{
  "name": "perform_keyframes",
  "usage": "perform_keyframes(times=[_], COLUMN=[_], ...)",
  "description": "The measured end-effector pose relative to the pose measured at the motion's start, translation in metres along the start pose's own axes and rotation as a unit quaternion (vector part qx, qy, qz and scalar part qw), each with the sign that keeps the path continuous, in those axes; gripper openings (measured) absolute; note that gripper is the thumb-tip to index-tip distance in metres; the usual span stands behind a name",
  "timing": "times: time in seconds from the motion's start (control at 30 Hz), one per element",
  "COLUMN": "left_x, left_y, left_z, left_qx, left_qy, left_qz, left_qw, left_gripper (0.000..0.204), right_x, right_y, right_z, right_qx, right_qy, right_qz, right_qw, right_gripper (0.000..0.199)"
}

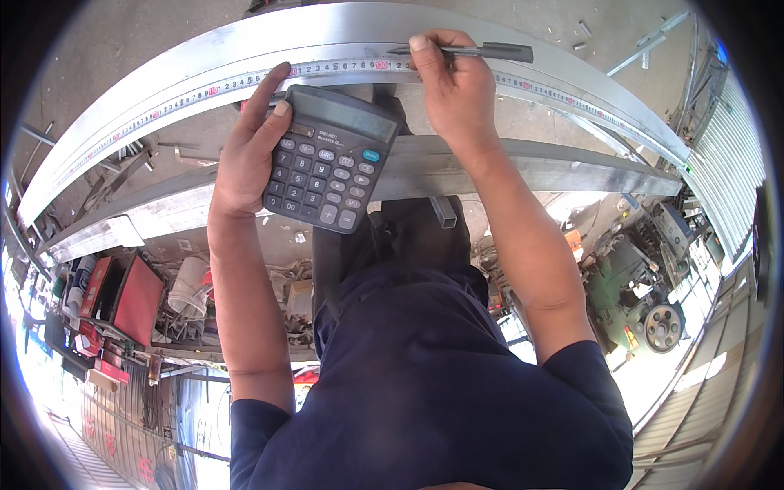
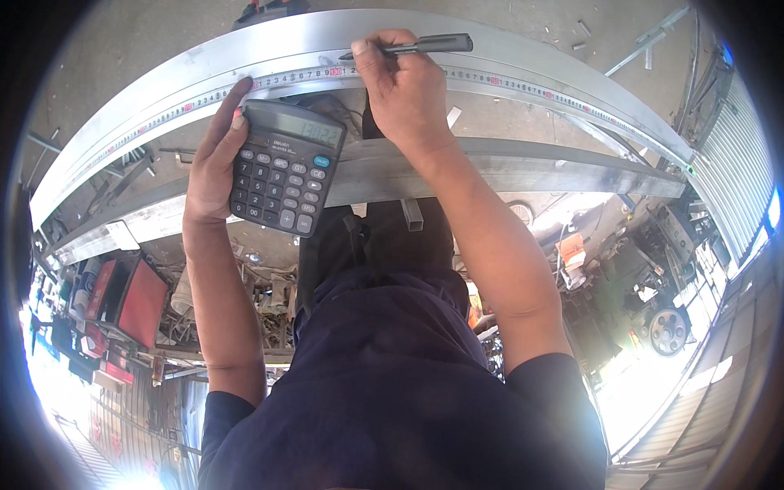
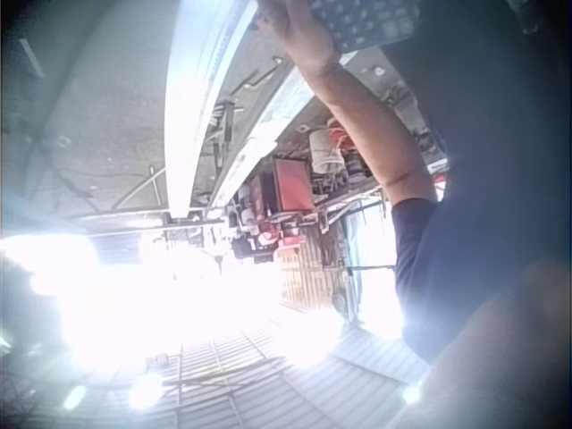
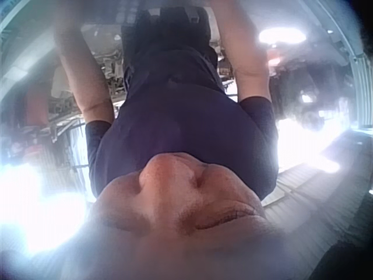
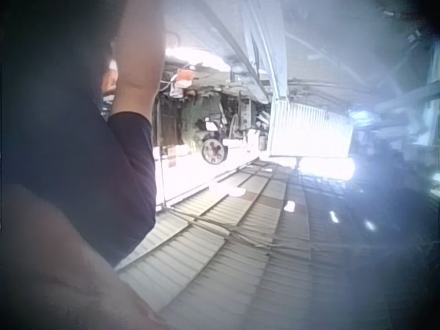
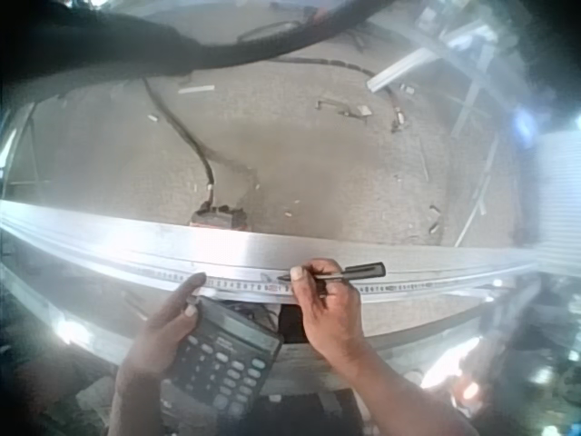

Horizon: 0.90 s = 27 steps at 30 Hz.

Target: The person uses a tape measure and a calculator to measure a long metal bar, then marks measurement points with a pen. The person repeatedly measures, calculates, and marks along the bar's length.

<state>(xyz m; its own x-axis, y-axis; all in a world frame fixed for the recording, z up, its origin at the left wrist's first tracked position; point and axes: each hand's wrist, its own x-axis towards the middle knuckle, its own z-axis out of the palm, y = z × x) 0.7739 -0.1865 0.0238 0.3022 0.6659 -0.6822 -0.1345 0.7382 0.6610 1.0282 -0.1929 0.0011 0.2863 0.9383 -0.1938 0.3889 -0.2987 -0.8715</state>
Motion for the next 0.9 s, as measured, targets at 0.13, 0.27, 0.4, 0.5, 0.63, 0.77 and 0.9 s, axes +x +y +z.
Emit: perform_keyframes(times=[0.13, 0.27, 0.4, 0.5, 0.63, 0.77, 0.9], left_x=[0.000, -0.002, -0.003, -0.009, -0.021, -0.040, -0.058], left_y=[-0.002, 0.002, 0.007, 0.008, -0.001, -0.013, -0.020], left_z=[0.000, 0.001, 0.002, 0.002, 0.006, 0.011, 0.019], left_qx=[0.014, 0.000, -0.001, -0.007, -0.033, -0.112, -0.125], left_qy=[-0.008, -0.013, -0.014, -0.017, 0.048, 0.088, 0.083], left_qz=[0.004, -0.007, -0.013, -0.006, 0.007, -0.036, -0.021], left_qw=[1.000, 1.000, 1.000, 1.000, 0.998, 0.989, 0.988], left_gripper=[0.059, 0.059, 0.060, 0.058, 0.047, 0.038, 0.039], right_x=[0.002, 0.003, -0.002, -0.017, -0.062, -0.117, -0.166], right_y=[0.000, -0.004, -0.014, -0.024, -0.037, -0.043, -0.051], right_z=[-0.003, -0.007, -0.012, -0.022, -0.038, -0.042, -0.044], right_qx=[0.033, 0.049, 0.080, 0.137, 0.150, 0.185, 0.247], right_qy=[-0.003, -0.014, -0.009, -0.015, -0.033, -0.088, -0.165], right_qz=[0.032, 0.039, 0.031, 0.023, 0.021, 0.075, 0.156], right_qw=[0.999, 0.998, 0.996, 0.990, 0.988, 0.976, 0.942], right_gripper=[0.035, 0.035, 0.032, 0.026, 0.023, 0.034, 0.043])
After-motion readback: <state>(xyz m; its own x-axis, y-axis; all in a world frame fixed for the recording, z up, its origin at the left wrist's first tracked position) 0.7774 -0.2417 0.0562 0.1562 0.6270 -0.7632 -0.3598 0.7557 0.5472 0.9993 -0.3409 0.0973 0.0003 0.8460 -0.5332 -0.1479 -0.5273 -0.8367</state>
